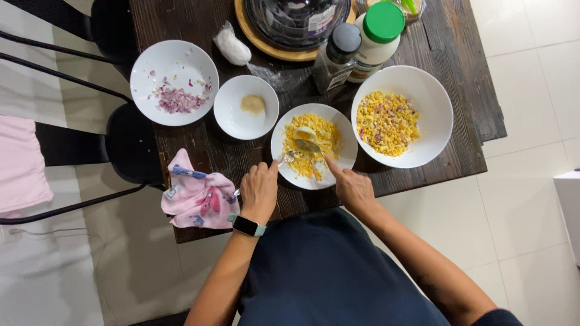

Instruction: The person mashes chopped eggs on a plate using a fork and spoon, unwraps a small plastic pouch by hand, and grinds pepper over the plate with a pepper grinder.

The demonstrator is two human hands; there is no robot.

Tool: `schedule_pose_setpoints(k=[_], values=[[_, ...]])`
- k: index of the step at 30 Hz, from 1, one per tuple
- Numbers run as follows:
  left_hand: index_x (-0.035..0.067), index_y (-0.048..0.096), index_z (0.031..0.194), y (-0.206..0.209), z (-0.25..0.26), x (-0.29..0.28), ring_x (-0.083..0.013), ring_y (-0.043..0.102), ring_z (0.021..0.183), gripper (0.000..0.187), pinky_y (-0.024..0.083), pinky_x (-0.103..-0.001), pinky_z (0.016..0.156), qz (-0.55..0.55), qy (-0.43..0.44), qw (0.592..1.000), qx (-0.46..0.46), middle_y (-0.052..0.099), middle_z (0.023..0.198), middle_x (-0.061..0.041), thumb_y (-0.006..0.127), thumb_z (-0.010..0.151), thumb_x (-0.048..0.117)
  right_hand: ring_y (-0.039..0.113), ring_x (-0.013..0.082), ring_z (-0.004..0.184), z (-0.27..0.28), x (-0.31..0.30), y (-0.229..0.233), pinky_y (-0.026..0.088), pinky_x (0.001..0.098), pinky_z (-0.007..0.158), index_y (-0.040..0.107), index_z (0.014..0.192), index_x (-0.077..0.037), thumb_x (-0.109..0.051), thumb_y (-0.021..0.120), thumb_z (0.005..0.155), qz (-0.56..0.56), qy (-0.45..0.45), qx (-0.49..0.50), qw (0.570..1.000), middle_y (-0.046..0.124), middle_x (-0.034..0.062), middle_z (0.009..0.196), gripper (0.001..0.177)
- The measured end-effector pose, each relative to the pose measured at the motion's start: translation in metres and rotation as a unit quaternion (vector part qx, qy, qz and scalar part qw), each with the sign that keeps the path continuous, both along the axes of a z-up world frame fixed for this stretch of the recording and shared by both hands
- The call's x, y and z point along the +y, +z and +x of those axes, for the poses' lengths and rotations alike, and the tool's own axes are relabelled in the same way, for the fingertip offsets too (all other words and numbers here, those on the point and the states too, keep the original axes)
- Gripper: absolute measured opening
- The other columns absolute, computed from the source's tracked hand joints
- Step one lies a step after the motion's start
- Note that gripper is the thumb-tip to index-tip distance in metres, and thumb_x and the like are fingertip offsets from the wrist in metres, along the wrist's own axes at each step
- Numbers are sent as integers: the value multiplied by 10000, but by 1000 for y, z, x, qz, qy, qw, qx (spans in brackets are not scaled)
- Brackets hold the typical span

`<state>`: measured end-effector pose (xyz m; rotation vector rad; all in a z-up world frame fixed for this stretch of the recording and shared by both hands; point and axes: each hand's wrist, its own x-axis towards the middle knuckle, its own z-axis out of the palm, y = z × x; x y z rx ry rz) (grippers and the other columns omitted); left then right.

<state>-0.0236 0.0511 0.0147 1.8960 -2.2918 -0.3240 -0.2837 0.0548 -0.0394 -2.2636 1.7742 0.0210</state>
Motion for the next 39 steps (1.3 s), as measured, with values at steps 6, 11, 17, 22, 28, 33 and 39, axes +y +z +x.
schedule_pose_setpoints(k=[6,11,17,22,28,33,39], values=[[55,679,1273,-2,-3,-1,-300,666,932,388,550,-421,803,7,9,1000,-17,672,934,-120,615,891,28,694,352,618,2,12,14,561,481,566,429,1546,-254,-52,578,815,2,1,-52,999,706,145,805,773],[52,678,1276,-1,-3,0,-295,669,931,408,554,-415,802,5,7,1000,-17,674,936,-119,611,875,24,695,353,610,6,12,6,561,480,569,433,1558,-276,-23,547,853,14,-8,-39,999,709,141,805,758],[56,677,1285,-4,-1,4,-294,668,914,379,554,-416,794,10,17,1000,-9,671,919,-120,602,914,39,693,336,575,14,11,-5,559,460,533,431,1559,-285,-16,545,858,-4,-3,-9,1000,712,131,813,761],[49,676,1291,-4,4,9,-279,672,900,365,561,-404,773,23,17,1000,-12,672,917,-117,580,939,46,696,316,574,11,5,1,561,449,544,431,1562,-280,-4,546,827,8,-8,-19,1000,712,132,797,794],[35,688,1280,0,14,15,-288,676,871,366,562,-413,736,18,17,1000,1,672,899,-127,573,935,70,697,301,590,-6,8,26,535,462,485,505,1495,-273,-114,568,929,33,-46,-32,998,713,133,783,591],[101,736,1169,7,16,19,-292,688,826,256,547,-440,726,10,-21,999,32,687,810,-108,609,966,191,680,274,583,0,-1,24,522,420,510,591,1438,-277,-207,601,991,-70,-27,-13,997,704,98,728,453],[116,742,1147,14,16,22,-297,696,802,242,546,-448,697,41,-29,998,46,693,810,-115,614,960,201,656,233,578,20,-12,6,521,381,500,659,1376,-283,-132,611,958,-156,5,-68,985,685,66,782,447]])
